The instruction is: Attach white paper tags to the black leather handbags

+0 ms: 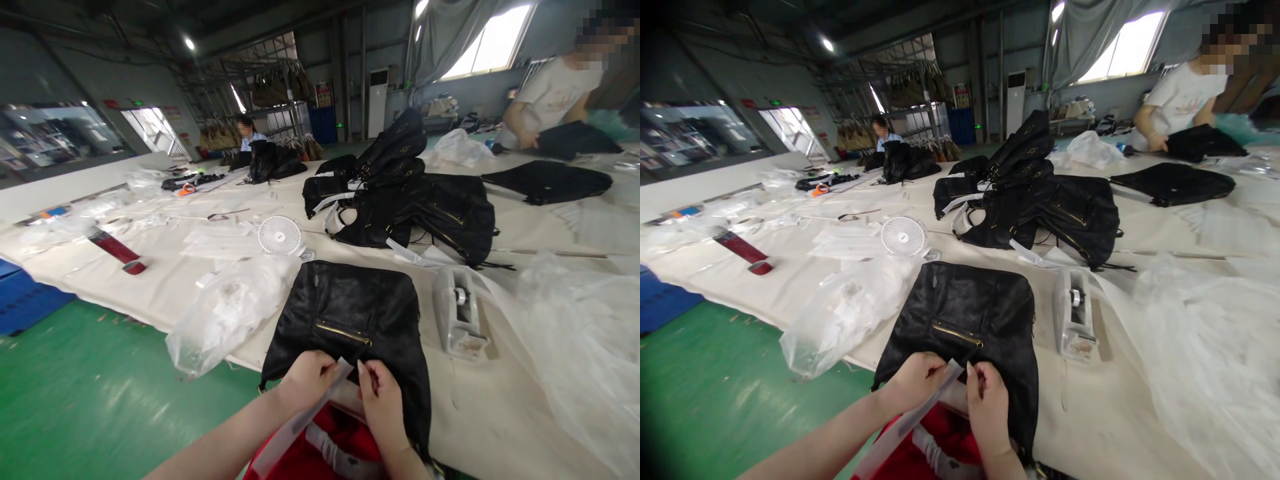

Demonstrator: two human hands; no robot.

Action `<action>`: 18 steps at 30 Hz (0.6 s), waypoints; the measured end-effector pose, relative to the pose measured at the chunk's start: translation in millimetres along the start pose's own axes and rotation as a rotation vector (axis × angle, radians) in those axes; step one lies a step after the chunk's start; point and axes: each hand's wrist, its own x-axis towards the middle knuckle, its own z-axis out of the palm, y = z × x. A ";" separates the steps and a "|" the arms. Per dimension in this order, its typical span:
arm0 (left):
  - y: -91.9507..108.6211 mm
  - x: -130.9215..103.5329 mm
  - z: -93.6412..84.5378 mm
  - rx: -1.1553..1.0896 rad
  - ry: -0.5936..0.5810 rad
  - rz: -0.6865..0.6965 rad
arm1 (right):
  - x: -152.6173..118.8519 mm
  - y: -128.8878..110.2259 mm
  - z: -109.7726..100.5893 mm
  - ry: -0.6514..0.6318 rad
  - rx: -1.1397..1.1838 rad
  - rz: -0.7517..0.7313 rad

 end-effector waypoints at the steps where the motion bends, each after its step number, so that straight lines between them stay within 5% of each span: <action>1: 1.6 1.3 -0.9 -0.002 0.009 0.001 | -1.7 1.6 0.4 0.045 -0.015 -0.037; 18: 32.2 28.9 -9.0 -0.055 0.020 0.021 | -2.6 22.2 11.1 0.163 0.090 -0.156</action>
